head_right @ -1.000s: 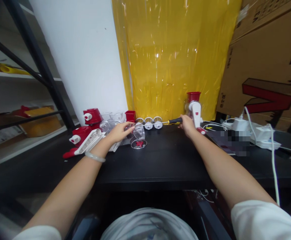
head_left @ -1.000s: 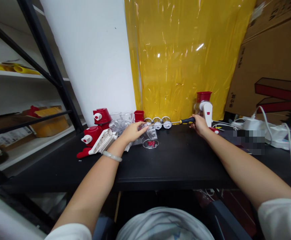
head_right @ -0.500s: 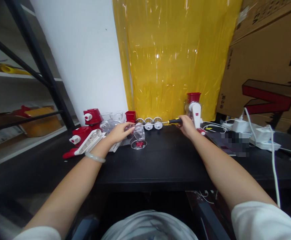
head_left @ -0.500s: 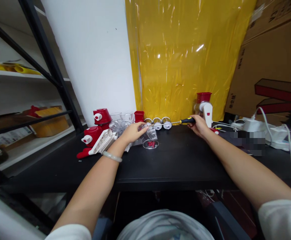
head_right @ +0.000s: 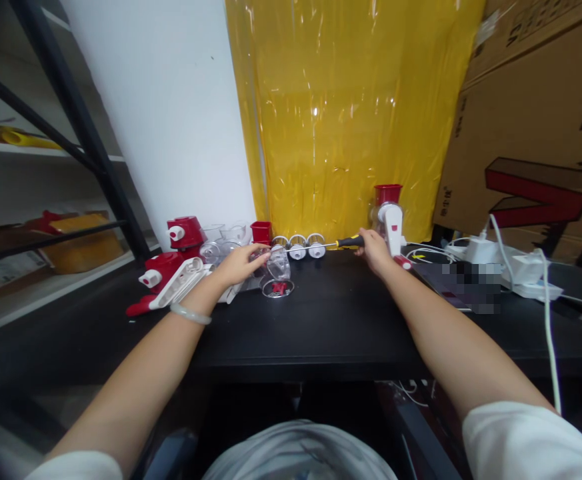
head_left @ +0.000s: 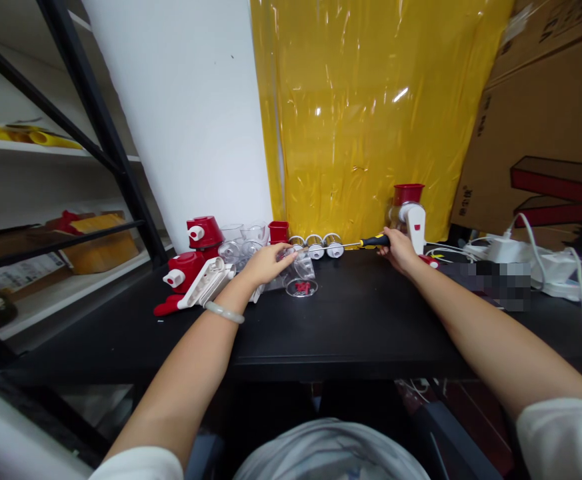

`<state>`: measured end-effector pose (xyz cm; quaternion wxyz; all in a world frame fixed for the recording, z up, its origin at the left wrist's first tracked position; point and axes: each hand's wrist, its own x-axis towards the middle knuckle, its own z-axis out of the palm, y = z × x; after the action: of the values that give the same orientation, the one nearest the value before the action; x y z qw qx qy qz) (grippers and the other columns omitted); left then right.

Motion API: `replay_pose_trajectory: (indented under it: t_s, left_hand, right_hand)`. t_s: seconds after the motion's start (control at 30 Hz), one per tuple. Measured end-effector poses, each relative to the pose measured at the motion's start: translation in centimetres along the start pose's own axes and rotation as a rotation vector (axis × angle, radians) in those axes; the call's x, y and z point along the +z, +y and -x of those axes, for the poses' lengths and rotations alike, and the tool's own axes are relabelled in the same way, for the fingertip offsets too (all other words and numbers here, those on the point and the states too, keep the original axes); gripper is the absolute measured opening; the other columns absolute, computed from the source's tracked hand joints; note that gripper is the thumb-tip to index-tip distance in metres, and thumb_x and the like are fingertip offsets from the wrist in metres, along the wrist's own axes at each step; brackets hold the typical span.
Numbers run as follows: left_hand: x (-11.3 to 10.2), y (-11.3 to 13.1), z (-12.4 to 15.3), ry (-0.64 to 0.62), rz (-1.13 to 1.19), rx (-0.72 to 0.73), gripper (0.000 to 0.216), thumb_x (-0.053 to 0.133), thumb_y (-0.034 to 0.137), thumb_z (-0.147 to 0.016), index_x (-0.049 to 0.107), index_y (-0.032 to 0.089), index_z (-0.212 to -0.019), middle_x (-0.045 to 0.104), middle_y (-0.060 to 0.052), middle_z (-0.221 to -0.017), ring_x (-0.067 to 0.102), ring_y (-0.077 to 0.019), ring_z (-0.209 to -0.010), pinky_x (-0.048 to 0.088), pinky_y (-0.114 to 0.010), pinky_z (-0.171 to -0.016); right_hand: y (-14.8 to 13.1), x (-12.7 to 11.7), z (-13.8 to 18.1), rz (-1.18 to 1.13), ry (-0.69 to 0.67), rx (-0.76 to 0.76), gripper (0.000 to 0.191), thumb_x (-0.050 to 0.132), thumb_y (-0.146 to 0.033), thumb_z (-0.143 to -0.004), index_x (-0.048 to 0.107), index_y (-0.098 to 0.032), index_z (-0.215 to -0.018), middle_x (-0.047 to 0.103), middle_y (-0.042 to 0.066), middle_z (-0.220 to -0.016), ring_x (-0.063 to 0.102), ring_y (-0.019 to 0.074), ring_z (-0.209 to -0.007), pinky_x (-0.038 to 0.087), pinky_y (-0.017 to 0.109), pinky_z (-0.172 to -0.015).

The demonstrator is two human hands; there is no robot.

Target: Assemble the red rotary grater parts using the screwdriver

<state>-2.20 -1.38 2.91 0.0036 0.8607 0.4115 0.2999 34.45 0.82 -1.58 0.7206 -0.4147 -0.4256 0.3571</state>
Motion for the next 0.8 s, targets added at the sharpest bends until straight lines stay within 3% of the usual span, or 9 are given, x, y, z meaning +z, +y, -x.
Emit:
replay_pose_trajectory:
  t_s: [0.23,0.47,0.57,0.67,0.8]
  left_hand:
    - [-0.1,0.2,0.1,-0.008,-0.006,0.001,0.051,0.044,0.058,-0.092,0.063,0.021,-0.122,0.069,-0.008,-0.121,0.065,-0.0254,-0.107,0.047,-0.038,-0.093]
    - [-0.1,0.1,0.1,-0.008,-0.008,0.007,0.051,0.044,0.058,-0.092,0.063,0.021,-0.122,0.069,-0.008,-0.122,0.064,-0.0255,-0.109,0.047,-0.039,-0.095]
    - [-0.1,0.2,0.0,-0.009,-0.005,0.005,0.051,0.044,0.057,-0.092,0.063,0.021,-0.122,0.069,-0.008,-0.122,0.064,-0.0252,-0.11,0.047,-0.038,-0.096]
    - [-0.1,0.1,0.0,-0.004,-0.005,0.011,0.05,0.044,0.057,-0.092,0.064,0.022,-0.121,0.069,-0.007,-0.122,0.064,-0.0249,-0.11,0.047,-0.038,-0.096]
    - [0.0,0.1,0.0,-0.002,-0.006,0.007,0.049,0.045,0.056,-0.092,0.063,0.022,-0.121,0.069,-0.007,-0.121,0.064,-0.0249,-0.109,0.047,-0.038,-0.095]
  right_hand:
    - [-0.5,0.4,0.3,-0.118,0.03,0.065,0.01,0.065,-0.025,-0.075,0.056,-0.021,-0.079,0.055,-0.005,-0.06,0.048,0.0077,-0.042,0.045,0.021,-0.042]
    - [-0.7,0.3,0.3,-0.129,0.036,0.091,0.007,0.062,-0.022,-0.071,0.056,-0.02,-0.073,0.054,-0.004,-0.06,0.05,0.0086,-0.044,0.044,0.022,-0.042]
    - [-0.5,0.2,0.0,-0.082,0.05,0.083,0.009,0.062,-0.027,-0.075,0.056,-0.02,-0.075,0.054,-0.003,-0.059,0.051,0.0095,-0.044,0.044,0.022,-0.042]
    - [0.0,-0.1,-0.3,0.023,0.06,0.039,0.023,0.061,-0.042,-0.082,0.055,-0.021,-0.077,0.051,-0.004,-0.054,0.047,0.0099,-0.04,0.044,0.024,-0.04]
    - [0.6,-0.5,-0.6,0.108,0.017,-0.054,0.036,0.067,-0.055,-0.078,0.052,-0.023,-0.075,0.038,-0.009,-0.041,0.04,0.0095,-0.033,0.046,0.025,-0.04]
